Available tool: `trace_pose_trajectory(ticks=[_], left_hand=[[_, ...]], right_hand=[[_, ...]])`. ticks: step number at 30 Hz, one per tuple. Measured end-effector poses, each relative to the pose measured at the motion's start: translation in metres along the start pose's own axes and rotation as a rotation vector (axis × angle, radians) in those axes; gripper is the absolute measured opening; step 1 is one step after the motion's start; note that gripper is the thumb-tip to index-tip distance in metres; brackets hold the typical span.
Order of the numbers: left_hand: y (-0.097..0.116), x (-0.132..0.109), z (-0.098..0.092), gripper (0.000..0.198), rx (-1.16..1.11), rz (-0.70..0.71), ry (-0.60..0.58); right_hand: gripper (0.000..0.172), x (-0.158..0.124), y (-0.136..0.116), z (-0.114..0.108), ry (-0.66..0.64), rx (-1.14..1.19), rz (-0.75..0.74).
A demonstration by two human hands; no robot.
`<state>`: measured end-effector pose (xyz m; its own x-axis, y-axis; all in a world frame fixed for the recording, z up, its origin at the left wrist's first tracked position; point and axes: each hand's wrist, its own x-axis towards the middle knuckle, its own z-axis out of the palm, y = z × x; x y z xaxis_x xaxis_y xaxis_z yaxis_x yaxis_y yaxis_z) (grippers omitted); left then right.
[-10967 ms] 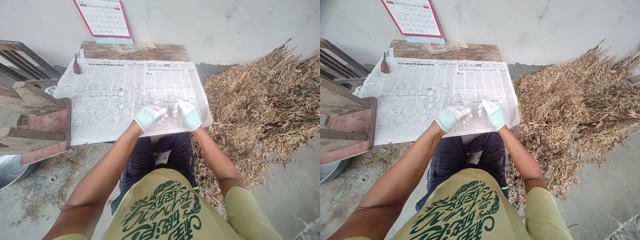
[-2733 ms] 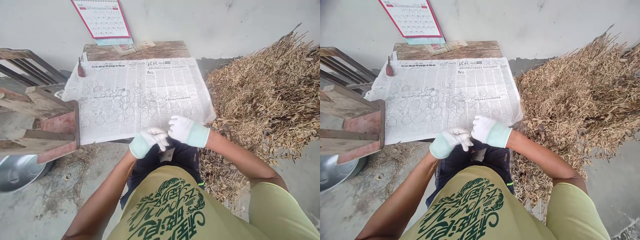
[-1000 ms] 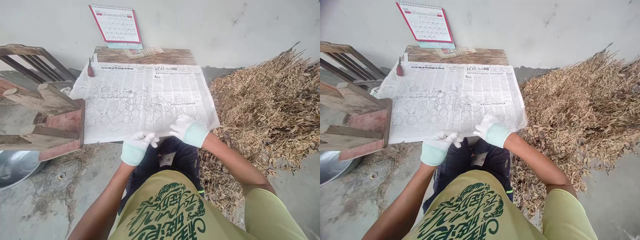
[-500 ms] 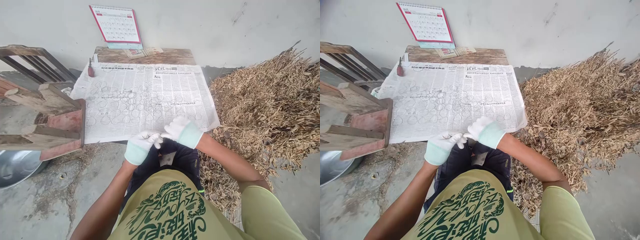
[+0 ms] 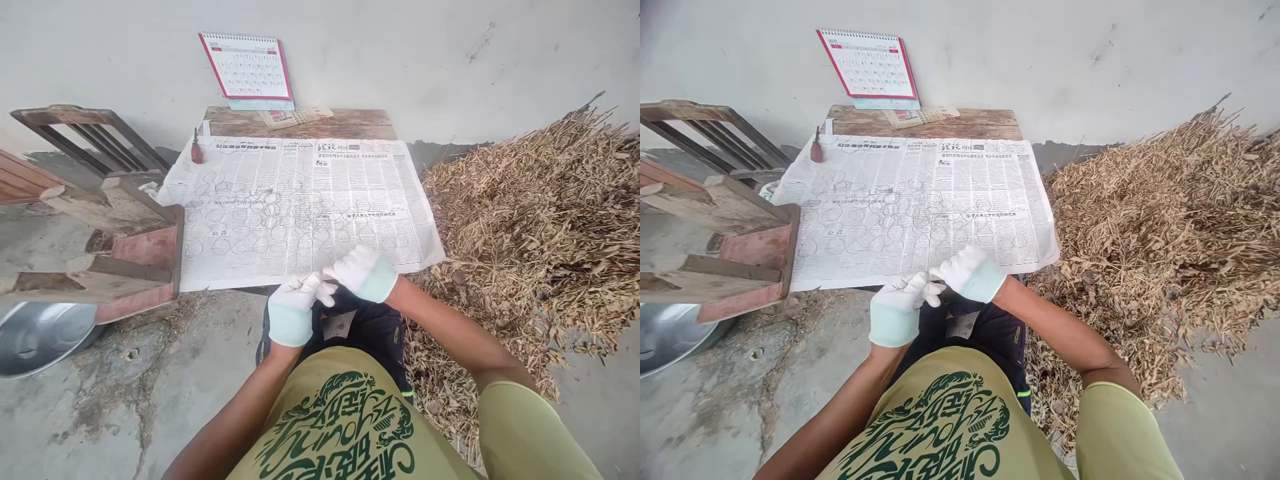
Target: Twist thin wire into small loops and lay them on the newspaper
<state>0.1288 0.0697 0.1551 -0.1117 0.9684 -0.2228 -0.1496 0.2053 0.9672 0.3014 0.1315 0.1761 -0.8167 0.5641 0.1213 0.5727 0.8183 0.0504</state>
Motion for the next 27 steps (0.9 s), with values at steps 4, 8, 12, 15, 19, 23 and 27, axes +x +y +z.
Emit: trace_pose_trajectory(ticks=[4,8,12,15,19,23,27], left_hand=[[0.004,0.004,0.001,0.034,-0.087,-0.032,0.009],[0.004,0.012,-0.008,0.033,-0.14,-0.045,0.048],[0.004,0.019,-0.025,0.034,-0.129,-0.013,0.07],[0.006,0.021,-0.033,0.033,-0.067,0.014,0.082],[0.007,0.02,-0.032,0.033,-0.017,0.043,0.027],[0.005,0.017,-0.024,0.032,-0.045,0.048,-0.077],[0.002,0.015,-0.023,0.034,-0.067,-0.007,-0.173]], right_hand=[[0.051,-0.004,0.002,0.001,-0.008,-0.004,0.083],[0.06,-0.01,0.01,-0.003,-0.004,-0.034,0.128],[0.06,-0.022,0.023,-0.007,-0.051,-0.049,0.181],[0.057,-0.033,0.03,-0.014,-0.016,-0.047,0.313],[0.047,-0.029,0.028,-0.033,0.128,0.001,0.37],[0.03,-0.005,0.015,-0.044,0.053,0.06,0.104],[0.026,0.009,0.012,-0.035,-0.131,0.127,-0.086]])
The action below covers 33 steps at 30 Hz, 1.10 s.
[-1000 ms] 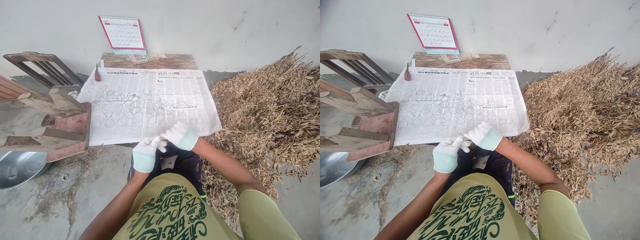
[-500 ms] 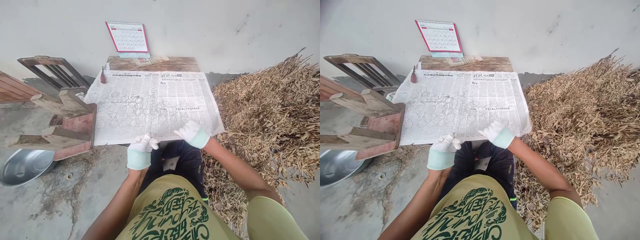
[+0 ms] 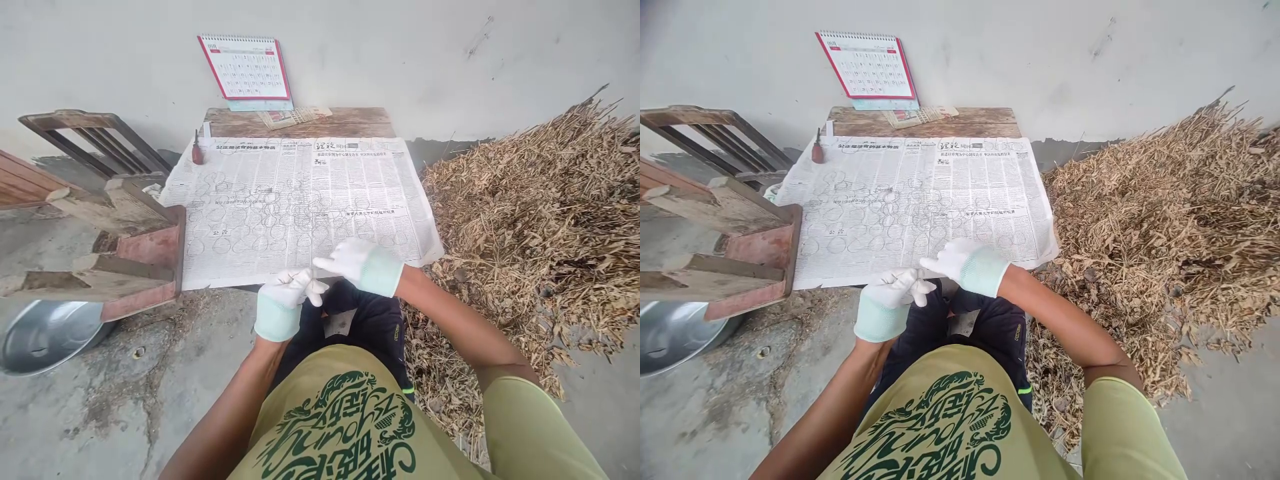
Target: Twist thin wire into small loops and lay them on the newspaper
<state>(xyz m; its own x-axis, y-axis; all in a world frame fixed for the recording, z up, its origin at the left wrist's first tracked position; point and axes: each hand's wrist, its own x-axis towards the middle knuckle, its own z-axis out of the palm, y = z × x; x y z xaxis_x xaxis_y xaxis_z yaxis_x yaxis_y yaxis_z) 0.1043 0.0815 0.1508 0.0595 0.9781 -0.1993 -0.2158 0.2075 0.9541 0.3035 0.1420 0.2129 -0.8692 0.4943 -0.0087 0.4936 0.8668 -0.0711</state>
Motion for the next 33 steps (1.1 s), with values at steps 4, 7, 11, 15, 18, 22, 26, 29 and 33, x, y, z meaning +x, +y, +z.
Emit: trace_pose_trajectory(ticks=[4,7,11,15,18,22,26,29,33], left_hand=[[-0.004,-0.001,-0.007,0.037,-0.012,-0.042,-0.043],[-0.006,0.0,-0.009,0.038,-0.047,-0.075,-0.06],[-0.008,0.001,-0.004,0.034,-0.108,-0.05,0.043],[-0.011,0.001,0.003,0.035,-0.157,-0.086,0.145],[-0.011,0.002,0.001,0.046,-0.178,-0.139,0.149],[-0.007,0.006,-0.008,0.052,-0.178,-0.197,0.08],[-0.004,0.009,-0.015,0.049,-0.116,-0.233,-0.001],[-0.002,0.009,-0.014,0.042,-0.068,-0.195,0.027],[0.0,0.005,-0.009,0.035,-0.005,-0.12,0.035]], right_hand=[[0.028,-0.001,0.007,0.009,-0.014,0.073,-0.069],[0.032,-0.005,0.01,0.013,-0.014,0.19,-0.05],[0.041,-0.013,0.01,0.017,0.103,0.426,0.169],[0.036,-0.023,0.012,0.015,0.137,0.565,0.268],[0.037,-0.029,0.014,0.009,0.086,0.626,0.271],[0.036,-0.031,0.015,0.004,0.071,0.673,0.307],[0.035,-0.03,0.017,0.004,0.003,0.775,0.37],[0.036,-0.029,0.017,0.004,-0.064,0.937,0.437],[0.034,-0.024,0.017,0.012,-0.019,1.198,0.548]])
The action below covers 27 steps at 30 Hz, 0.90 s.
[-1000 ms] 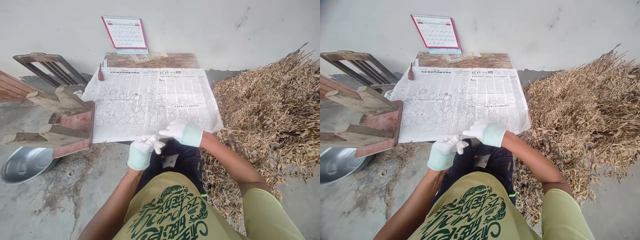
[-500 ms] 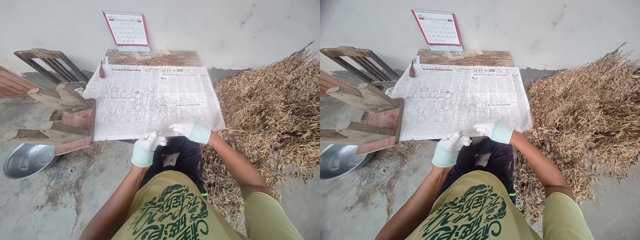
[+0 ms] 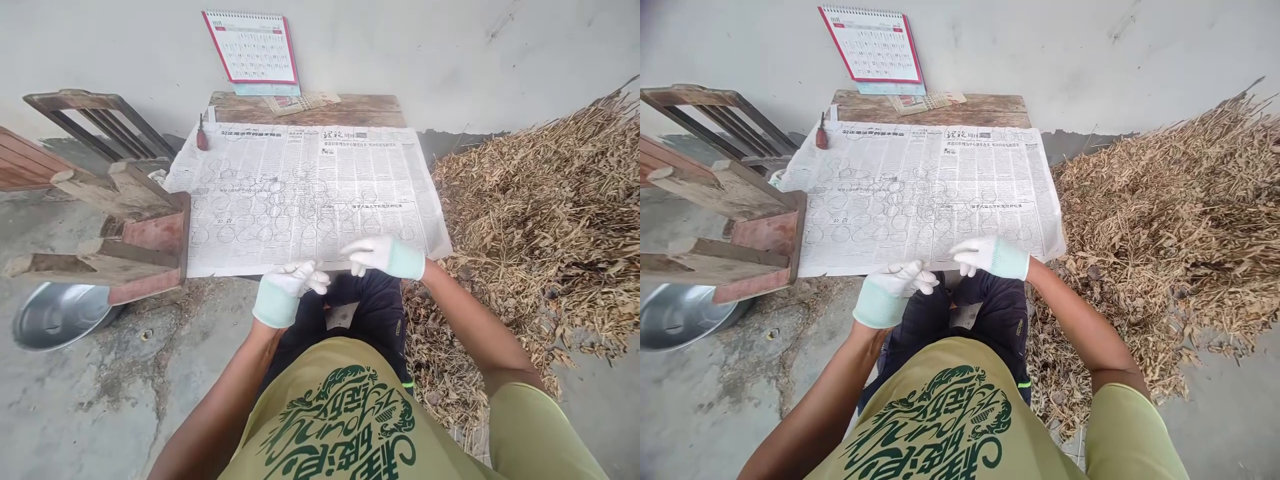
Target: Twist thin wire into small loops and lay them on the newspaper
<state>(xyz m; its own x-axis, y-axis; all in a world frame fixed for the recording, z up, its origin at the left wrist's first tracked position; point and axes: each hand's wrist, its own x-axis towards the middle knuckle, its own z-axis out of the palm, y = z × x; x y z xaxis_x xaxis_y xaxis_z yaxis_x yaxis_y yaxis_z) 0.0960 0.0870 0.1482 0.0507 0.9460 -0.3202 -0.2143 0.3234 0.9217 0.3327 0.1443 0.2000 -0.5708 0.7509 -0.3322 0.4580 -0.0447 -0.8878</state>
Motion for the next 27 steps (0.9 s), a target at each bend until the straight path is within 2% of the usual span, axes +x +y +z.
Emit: trace_pose_trajectory(ticks=[4,10,13,15,18,21,25,27], left_hand=[[-0.001,-0.001,0.003,0.031,0.07,0.083,0.026],[-0.008,-0.002,-0.002,0.03,0.234,0.197,0.061],[-0.009,-0.001,-0.001,0.031,0.202,0.191,0.097],[-0.009,0.001,0.001,0.032,0.081,0.158,0.137],[-0.008,0.006,0.005,0.034,-0.119,0.106,0.214],[-0.008,0.012,0.011,0.033,-0.279,0.094,0.283],[-0.009,0.014,0.027,0.031,-0.379,0.087,0.26],[-0.009,0.012,0.036,0.033,-0.372,0.051,0.197]], right_hand=[[0.028,0.008,0.012,0.005,0.007,0.166,0.054],[0.028,0.007,0.014,0.004,-0.064,0.207,0.122],[0.032,0.006,0.011,-0.004,-0.084,0.207,0.105],[0.041,0.002,0.01,-0.011,-0.041,0.231,0.062],[0.051,-0.008,0.011,-0.015,0.142,0.293,0.021],[0.054,-0.016,0.012,0.006,0.28,0.355,0.018],[0.03,-0.002,0.013,0.065,0.192,0.347,0.041],[0.02,0.014,0.014,0.091,0.247,0.347,0.018]])
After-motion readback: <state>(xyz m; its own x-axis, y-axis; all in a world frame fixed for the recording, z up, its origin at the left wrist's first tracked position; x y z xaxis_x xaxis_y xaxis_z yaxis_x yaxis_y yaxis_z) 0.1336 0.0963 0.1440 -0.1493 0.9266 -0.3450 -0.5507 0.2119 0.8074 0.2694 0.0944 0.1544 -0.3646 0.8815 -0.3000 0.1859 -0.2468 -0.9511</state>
